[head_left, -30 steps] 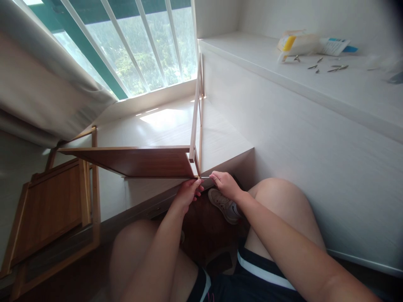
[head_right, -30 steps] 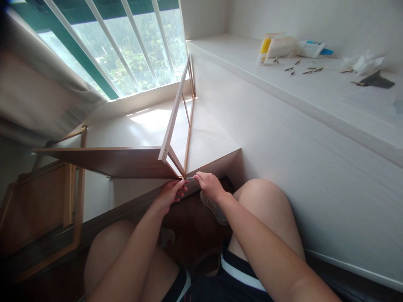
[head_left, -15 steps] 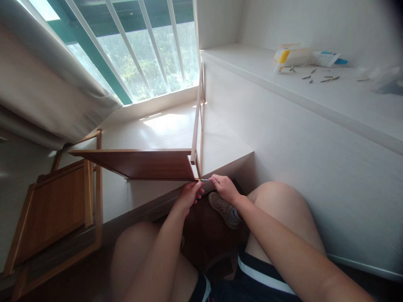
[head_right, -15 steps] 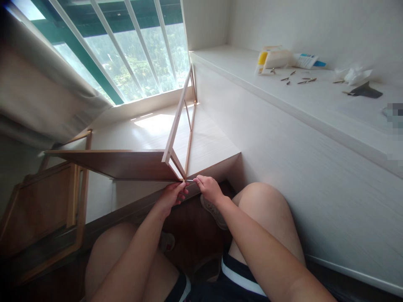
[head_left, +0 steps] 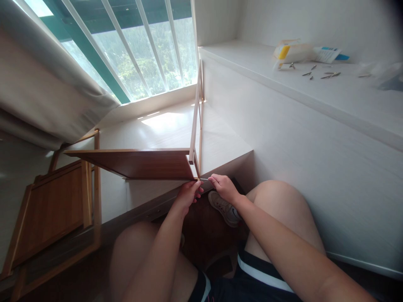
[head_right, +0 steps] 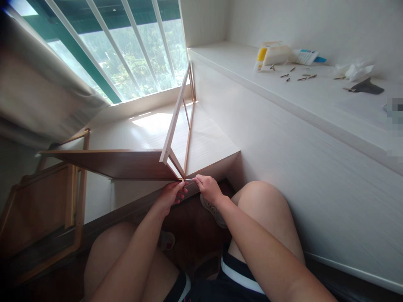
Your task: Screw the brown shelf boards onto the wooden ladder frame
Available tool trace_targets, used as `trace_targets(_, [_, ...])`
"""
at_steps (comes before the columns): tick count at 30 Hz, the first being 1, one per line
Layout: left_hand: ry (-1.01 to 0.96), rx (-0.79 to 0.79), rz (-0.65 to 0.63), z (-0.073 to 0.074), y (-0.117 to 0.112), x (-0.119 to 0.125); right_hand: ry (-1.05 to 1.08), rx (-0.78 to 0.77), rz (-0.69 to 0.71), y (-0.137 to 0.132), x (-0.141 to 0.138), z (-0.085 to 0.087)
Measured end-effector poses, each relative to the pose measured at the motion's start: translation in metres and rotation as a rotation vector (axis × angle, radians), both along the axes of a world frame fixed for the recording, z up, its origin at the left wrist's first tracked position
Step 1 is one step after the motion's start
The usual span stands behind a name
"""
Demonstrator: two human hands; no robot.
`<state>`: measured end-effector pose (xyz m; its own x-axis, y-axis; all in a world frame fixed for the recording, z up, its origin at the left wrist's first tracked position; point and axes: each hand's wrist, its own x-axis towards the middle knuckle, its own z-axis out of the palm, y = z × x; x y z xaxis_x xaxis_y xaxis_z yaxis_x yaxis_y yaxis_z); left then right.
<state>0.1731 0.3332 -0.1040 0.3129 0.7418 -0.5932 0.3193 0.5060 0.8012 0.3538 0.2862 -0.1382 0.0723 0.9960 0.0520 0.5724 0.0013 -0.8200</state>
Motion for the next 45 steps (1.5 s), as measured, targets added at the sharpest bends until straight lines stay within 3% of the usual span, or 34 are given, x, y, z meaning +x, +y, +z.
trace_targets(6, [0.002, -0.007, -0.007, 0.001, 0.000, -0.001, 0.143, -0.004, -0.010, 0.003, -0.001, -0.002])
trace_targets(12, [0.000, 0.000, -0.005, 0.001, 0.000, -0.001, 0.501, -0.125, -0.013, 0.010, -0.005, -0.005])
trace_targets(17, [-0.003, -0.002, -0.007, 0.000, 0.000, -0.001, 0.672, -0.240, 0.015, 0.014, -0.004, -0.002])
trace_targets(20, [-0.001, 0.002, -0.004, 0.000, 0.001, -0.001, 0.580, -0.220, 0.007, 0.012, -0.003, 0.000])
trace_targets(26, [0.018, 0.014, -0.032, 0.000, 0.001, 0.000, 0.220, 0.024, -0.167, 0.002, 0.004, 0.009])
trace_targets(29, [0.047, 0.043, -0.056, 0.001, 0.001, 0.000, 0.151, 0.116, -0.129, -0.003, 0.008, 0.026])
trace_targets(31, [0.086, 0.074, -0.079, 0.001, 0.002, -0.001, 0.126, 0.173, -0.080, -0.007, 0.008, 0.046])
trace_targets(37, [0.284, 0.266, -0.161, -0.001, 0.006, -0.009, 0.316, 0.253, -0.162, -0.013, 0.000, 0.132])
trace_targets(40, [0.332, 0.313, -0.205, -0.002, 0.005, -0.011, 0.351, 0.263, -0.136, -0.007, -0.001, 0.165])
trace_targets(42, [0.342, 0.332, -0.226, -0.002, 0.004, -0.010, 0.247, 0.271, -0.095, -0.003, -0.001, 0.176])
trace_targets(45, [0.344, 0.353, -0.236, -0.003, 0.004, -0.010, 0.101, 0.294, -0.067, 0.003, 0.001, 0.178])
